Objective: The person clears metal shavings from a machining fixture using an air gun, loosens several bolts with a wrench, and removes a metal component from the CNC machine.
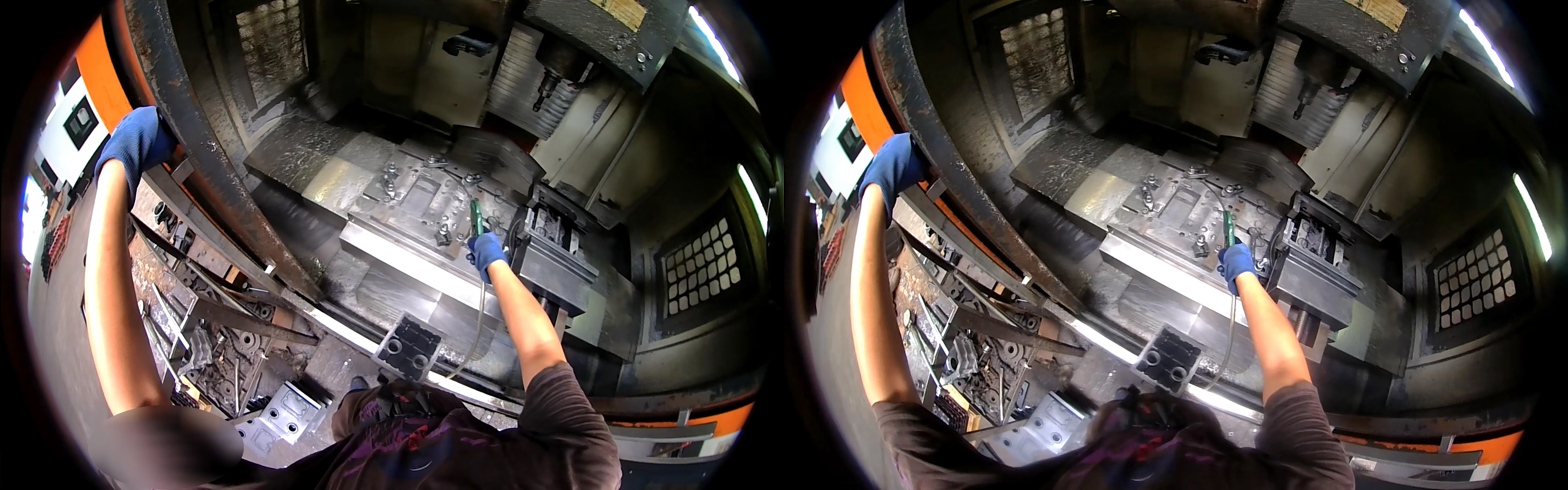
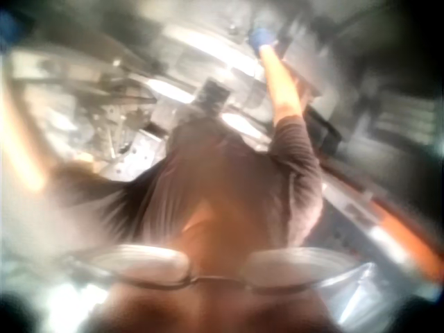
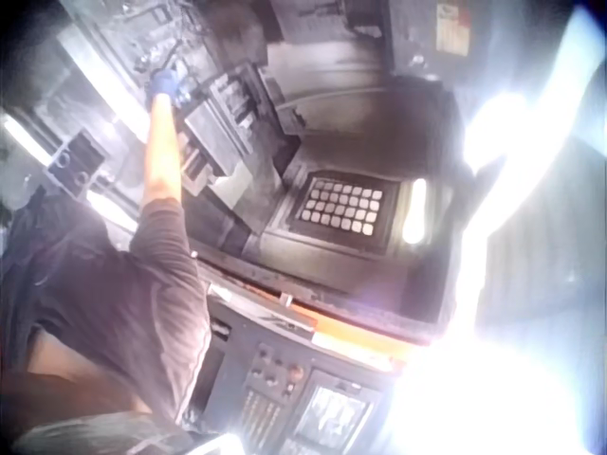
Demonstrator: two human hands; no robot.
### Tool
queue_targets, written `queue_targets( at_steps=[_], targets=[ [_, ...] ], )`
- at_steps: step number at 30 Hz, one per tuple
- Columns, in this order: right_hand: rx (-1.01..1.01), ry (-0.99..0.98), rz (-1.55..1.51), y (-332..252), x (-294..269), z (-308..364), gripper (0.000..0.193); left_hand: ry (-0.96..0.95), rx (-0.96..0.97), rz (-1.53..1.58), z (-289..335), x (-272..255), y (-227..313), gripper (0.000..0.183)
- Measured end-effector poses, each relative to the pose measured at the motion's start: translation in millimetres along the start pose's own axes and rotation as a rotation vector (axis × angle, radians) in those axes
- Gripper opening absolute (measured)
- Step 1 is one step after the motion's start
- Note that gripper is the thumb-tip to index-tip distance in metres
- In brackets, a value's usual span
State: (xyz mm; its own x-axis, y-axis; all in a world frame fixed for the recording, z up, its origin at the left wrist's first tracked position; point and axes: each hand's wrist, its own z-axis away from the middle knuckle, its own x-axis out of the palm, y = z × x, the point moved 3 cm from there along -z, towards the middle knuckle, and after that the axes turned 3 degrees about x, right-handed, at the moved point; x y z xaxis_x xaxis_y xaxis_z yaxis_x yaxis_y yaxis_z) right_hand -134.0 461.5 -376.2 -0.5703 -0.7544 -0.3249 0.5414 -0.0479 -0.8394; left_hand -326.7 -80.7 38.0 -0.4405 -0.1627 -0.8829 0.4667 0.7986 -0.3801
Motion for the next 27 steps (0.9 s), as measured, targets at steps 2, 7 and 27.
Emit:
queue_targets(
  at_steps=[2,7,27],
  targets=[
    [0.027,0.0,0.035,-3,8,1,0.014,-0.03,-0.025,-0.005,-1,-2,3,0.013],
    [0.008,-0.003,0.094,-1,23,-6,0.021,-0.073,-0.079,0.001,-4,-2,1,0.013],
    [-0.036,0.03,0.014,4,43,-24,0.006,-0.047,-0.046,-0.092,-3,16,-20,0.016]
  ],
)
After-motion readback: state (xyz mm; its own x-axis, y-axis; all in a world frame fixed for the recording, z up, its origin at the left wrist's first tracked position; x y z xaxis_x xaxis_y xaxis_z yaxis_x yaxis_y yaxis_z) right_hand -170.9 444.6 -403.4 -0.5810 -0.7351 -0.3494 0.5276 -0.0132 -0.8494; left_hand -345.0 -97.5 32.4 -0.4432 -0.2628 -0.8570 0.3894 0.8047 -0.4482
